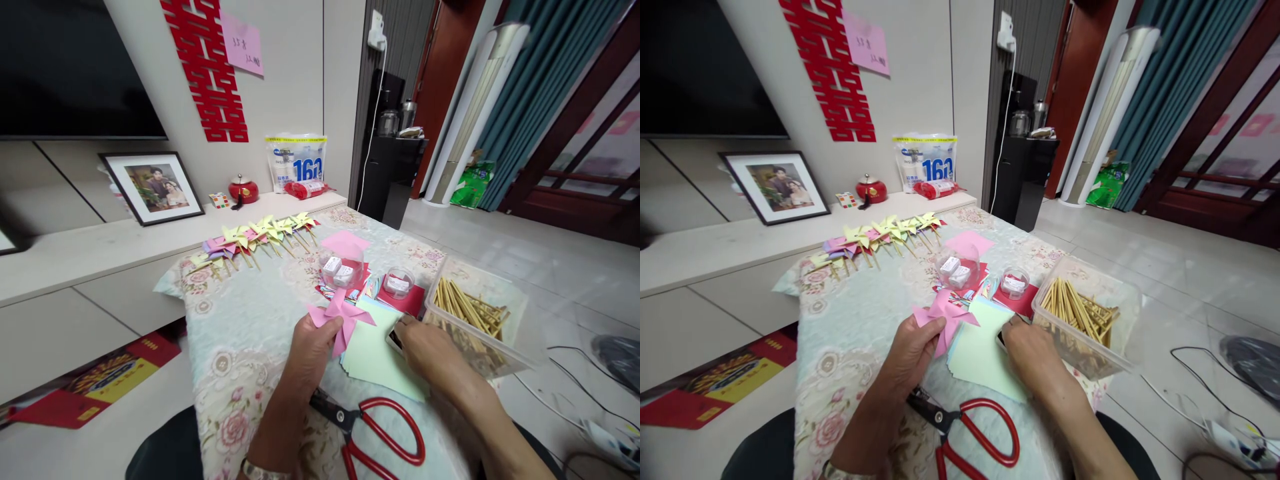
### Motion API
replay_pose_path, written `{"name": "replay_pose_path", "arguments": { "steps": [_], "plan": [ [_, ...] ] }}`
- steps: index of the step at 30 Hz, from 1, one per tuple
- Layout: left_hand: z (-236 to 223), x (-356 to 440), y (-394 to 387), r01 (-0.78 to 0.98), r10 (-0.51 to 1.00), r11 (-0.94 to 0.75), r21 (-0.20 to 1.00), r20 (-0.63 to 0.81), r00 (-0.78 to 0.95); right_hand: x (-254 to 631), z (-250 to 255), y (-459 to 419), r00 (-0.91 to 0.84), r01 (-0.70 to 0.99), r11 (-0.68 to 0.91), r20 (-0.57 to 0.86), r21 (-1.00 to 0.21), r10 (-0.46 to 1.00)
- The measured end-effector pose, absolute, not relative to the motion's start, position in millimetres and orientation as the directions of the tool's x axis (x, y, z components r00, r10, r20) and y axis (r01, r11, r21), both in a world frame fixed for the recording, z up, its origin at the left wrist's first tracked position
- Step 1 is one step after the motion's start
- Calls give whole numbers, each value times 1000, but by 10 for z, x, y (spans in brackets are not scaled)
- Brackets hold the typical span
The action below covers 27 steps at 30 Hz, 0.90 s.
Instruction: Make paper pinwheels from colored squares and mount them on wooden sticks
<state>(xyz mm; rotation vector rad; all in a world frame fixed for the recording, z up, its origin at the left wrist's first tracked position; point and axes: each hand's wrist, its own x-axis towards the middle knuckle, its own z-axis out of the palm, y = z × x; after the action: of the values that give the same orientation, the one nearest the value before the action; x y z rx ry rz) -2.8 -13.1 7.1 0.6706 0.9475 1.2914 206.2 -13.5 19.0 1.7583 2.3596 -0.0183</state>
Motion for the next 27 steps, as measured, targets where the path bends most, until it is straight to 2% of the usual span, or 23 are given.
{"name": "replay_pose_path", "arguments": {
  "steps": [4, 9, 12, 19, 27],
  "plan": [
    [88, -24, -131, -493, 976, 189, 849, -219, -4, 2081, 198, -141, -281, 950, 299, -159, 96, 946],
    [114, -15, -127, -494, 973, 198, 847, -233, -9, 2079, 332, -170, -299, 953, 301, -171, -12, 939],
    [140, -9, -132, -508, 972, 199, 838, -235, -7, 2050, 399, -169, -255, 965, 261, -192, 8, 948],
    [171, -7, -152, -470, 971, 214, 856, -237, 11, 2084, 301, -120, -284, 955, 296, -185, 37, 941],
    [121, -15, -123, -498, 971, 208, 842, -241, -2, 2172, 421, -169, -245, 953, 227, -73, -202, 967]
  ]
}}
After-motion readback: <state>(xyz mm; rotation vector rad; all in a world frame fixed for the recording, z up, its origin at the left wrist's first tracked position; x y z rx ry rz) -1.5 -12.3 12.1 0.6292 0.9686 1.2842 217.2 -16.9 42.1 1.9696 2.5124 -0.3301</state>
